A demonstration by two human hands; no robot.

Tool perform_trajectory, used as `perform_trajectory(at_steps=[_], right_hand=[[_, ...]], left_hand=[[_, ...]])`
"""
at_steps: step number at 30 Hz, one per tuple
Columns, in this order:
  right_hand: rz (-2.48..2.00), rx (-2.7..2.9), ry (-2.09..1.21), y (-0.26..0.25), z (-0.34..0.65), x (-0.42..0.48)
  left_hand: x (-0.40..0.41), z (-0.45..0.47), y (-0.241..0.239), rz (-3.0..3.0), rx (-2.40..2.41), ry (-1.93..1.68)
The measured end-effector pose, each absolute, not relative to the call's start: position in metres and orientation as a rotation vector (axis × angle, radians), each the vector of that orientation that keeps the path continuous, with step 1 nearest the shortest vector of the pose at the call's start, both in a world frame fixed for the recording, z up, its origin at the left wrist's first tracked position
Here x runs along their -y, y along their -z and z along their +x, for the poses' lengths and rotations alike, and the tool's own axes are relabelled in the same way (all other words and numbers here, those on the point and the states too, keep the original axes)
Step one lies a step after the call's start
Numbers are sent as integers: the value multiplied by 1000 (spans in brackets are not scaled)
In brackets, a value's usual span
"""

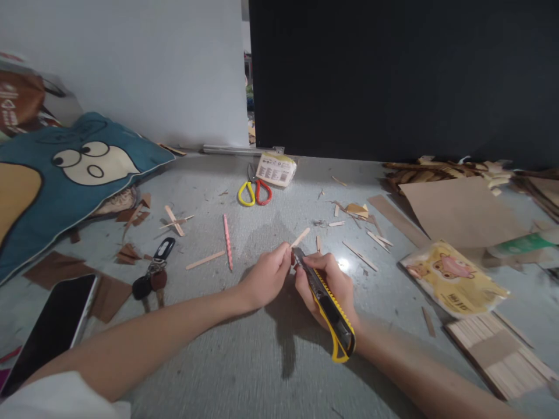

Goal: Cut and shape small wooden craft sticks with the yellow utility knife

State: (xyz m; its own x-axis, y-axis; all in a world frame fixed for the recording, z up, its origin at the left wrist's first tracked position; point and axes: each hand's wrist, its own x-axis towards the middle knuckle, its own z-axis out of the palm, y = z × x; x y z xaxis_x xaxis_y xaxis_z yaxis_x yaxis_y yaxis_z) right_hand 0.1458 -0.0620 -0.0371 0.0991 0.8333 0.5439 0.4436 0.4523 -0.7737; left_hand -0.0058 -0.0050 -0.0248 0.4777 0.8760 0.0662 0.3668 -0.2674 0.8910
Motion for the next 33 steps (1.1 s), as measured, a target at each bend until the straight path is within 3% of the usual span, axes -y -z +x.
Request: perform_trajectory(at_steps=[18,33], right_hand=[[-1209,1465,-418,27,145,60],[-1080,1237,-871,27,146,55]], left_hand=[[5,-5,26,1614,-1009,-724],[-2,-5,26,1428,-878,-724]])
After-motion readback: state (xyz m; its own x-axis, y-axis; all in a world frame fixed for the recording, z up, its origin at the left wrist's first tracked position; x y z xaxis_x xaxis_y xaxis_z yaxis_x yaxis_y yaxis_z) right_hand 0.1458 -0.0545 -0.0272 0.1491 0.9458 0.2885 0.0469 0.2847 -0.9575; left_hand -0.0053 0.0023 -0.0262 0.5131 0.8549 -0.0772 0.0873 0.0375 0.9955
